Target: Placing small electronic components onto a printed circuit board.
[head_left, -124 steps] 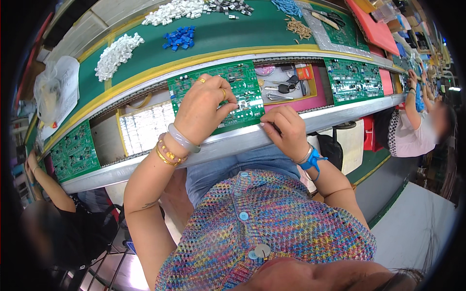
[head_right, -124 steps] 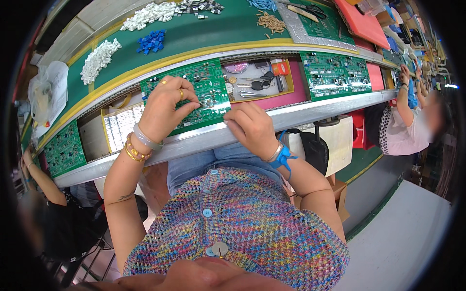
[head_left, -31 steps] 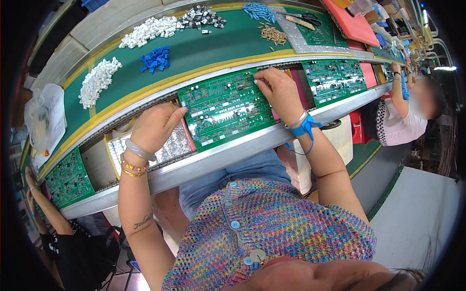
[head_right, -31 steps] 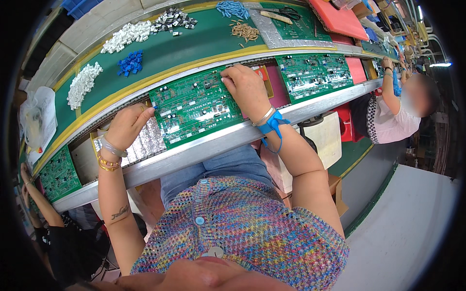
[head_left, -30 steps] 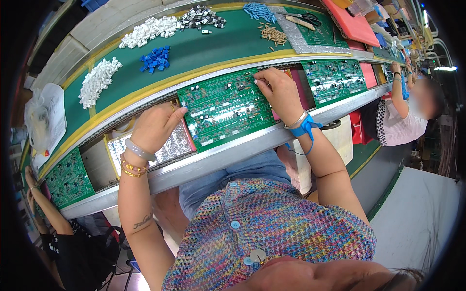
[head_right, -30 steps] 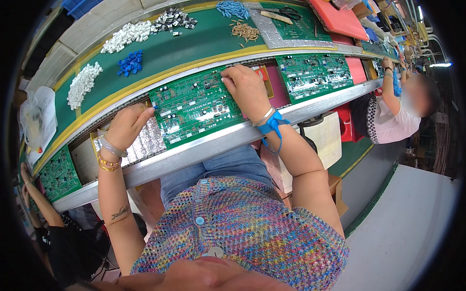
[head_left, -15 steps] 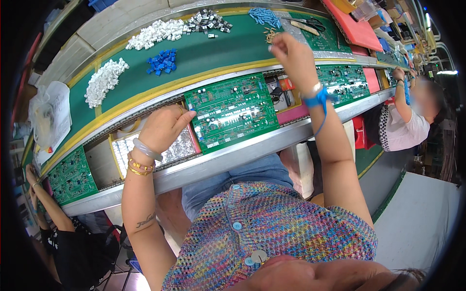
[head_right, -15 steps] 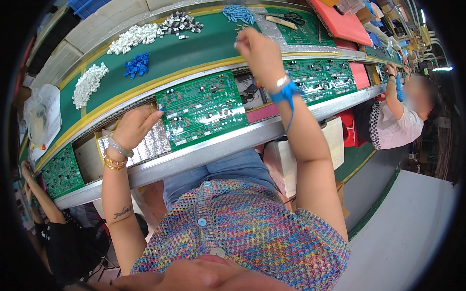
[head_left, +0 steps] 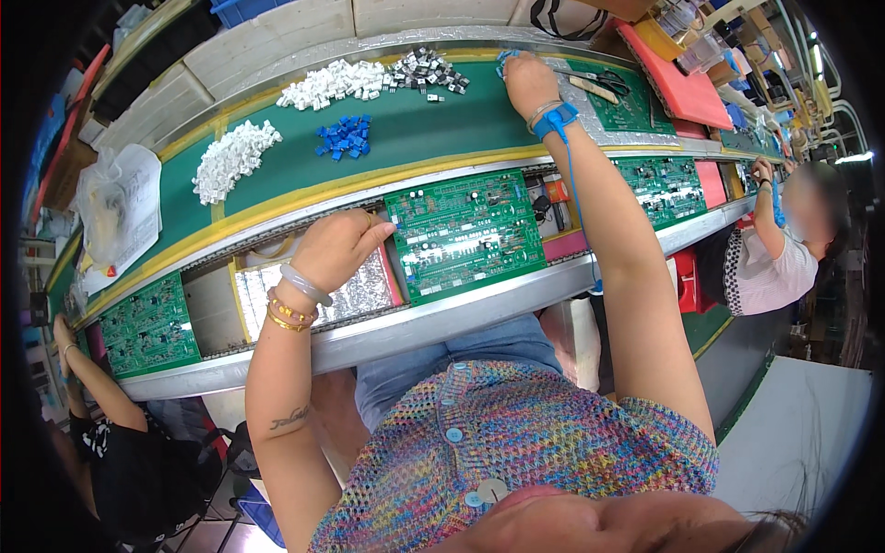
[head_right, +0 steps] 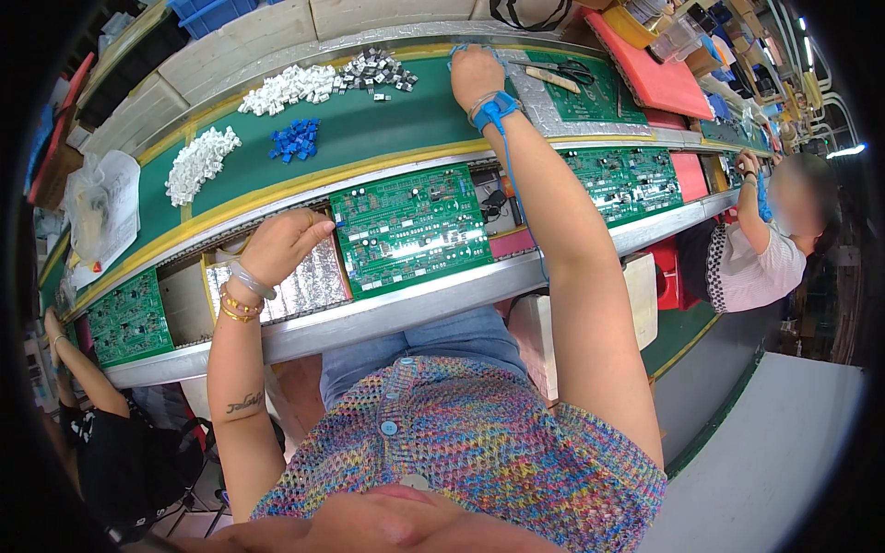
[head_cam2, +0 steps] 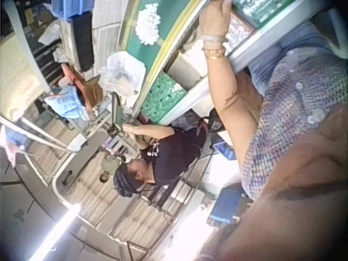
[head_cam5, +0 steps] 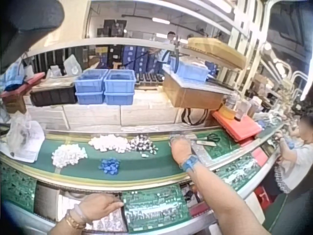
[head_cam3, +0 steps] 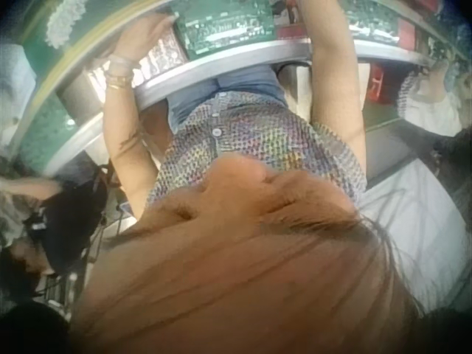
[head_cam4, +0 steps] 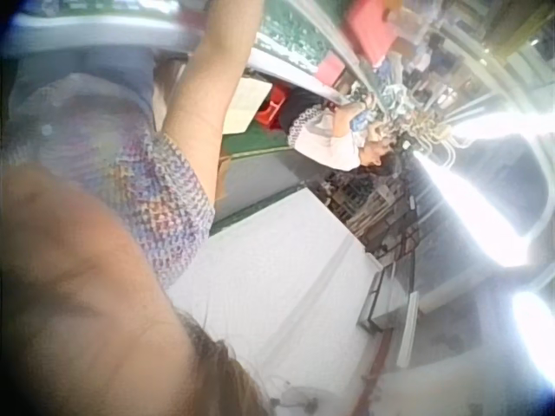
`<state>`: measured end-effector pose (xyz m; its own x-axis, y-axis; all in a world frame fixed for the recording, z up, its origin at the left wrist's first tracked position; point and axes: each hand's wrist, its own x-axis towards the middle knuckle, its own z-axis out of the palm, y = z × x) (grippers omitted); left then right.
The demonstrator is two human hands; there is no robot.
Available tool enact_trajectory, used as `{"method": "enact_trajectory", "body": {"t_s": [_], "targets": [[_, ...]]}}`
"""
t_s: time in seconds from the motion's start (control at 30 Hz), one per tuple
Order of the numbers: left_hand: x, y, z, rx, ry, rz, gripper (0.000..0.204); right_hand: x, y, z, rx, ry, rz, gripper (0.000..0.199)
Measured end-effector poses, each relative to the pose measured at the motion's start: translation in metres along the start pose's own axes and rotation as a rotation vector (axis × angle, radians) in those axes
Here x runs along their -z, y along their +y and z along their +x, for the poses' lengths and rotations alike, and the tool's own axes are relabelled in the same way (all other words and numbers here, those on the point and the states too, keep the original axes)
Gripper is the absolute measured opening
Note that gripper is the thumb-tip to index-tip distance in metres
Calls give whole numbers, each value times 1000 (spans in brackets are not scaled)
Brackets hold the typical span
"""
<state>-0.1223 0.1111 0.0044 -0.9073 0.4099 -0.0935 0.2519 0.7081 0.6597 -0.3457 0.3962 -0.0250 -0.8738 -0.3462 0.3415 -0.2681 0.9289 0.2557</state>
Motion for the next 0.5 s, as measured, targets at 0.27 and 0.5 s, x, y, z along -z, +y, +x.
{"method": "enact_trajectory", "body": {"t_s": [0.27, 0.5], "targets": [[4, -6, -1, 67, 10, -65, 37, 88, -12, -81, -12, 94, 832, 11], [5, -2, 0, 53, 33, -71, 37, 116, -19, -203, -299, -181, 1093, 15]]}}
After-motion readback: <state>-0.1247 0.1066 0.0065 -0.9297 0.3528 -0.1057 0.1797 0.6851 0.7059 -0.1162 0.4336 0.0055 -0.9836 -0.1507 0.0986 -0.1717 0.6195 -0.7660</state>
